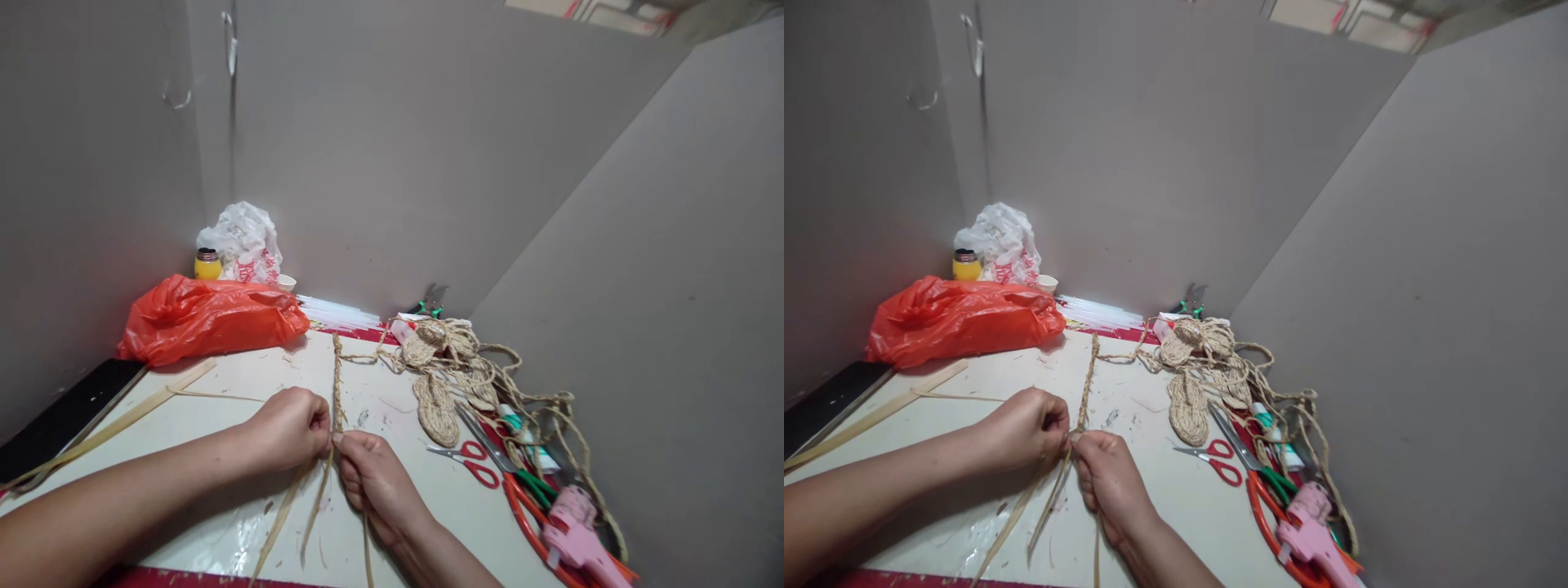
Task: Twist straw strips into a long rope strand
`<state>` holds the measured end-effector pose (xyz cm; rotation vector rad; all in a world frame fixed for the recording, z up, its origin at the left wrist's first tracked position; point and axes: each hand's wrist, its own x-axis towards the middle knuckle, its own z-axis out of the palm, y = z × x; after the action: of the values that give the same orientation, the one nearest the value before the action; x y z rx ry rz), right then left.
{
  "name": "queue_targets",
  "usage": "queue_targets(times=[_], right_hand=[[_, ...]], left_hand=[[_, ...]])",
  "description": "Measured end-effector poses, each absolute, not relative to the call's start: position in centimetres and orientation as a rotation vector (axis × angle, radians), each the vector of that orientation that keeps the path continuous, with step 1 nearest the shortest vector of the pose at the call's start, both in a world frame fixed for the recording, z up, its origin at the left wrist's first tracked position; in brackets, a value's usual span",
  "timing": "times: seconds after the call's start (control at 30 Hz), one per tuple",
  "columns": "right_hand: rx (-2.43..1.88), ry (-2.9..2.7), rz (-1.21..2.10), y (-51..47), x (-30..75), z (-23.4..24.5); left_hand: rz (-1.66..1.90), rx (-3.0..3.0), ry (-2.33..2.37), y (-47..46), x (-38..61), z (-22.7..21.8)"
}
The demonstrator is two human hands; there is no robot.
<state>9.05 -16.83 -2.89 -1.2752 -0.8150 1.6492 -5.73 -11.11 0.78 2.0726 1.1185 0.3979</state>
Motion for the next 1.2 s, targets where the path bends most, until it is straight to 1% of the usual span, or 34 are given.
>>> queue_targets(times=[0.13,0.4,0.57,0.67,0.77,0.93,1.1,1.2], right_hand=[[-1.249,-0.787,1.665,-16.9,9.1,-2.9],[-1.208,-0.724,1.683,-17.0,9.0,-2.8],[-1.214,-0.720,1.669,-17.2,8.7,-2.8],[-1.202,-0.728,1.659,-17.1,8.8,-2.8],[-1.184,-0.721,1.661,-17.0,9.0,-2.8],[-1.119,-0.723,1.740,-16.8,9.4,-2.6],[-1.084,-0.744,1.795,-16.7,9.8,-2.3],[-1.081,-0.778,1.830,-16.6,10.0,-2.2]], left_hand=[[0.382,2.181,1.167,-11.9,-5.4,0.8],[0.471,2.401,1.172,-12.6,-5.2,-0.2],[0.411,2.500,1.149,-13.1,-5.2,0.4],[0.358,2.475,1.050,-13.3,-5.4,1.1],[0.272,2.299,0.943,-12.6,-5.8,2.0],[0.579,1.839,0.956,-10.4,-5.8,1.6],[0.402,1.162,0.804,-10.4,-4.8,-0.2],[0.368,0.972,0.748,-10.8,-4.6,-1.0]])
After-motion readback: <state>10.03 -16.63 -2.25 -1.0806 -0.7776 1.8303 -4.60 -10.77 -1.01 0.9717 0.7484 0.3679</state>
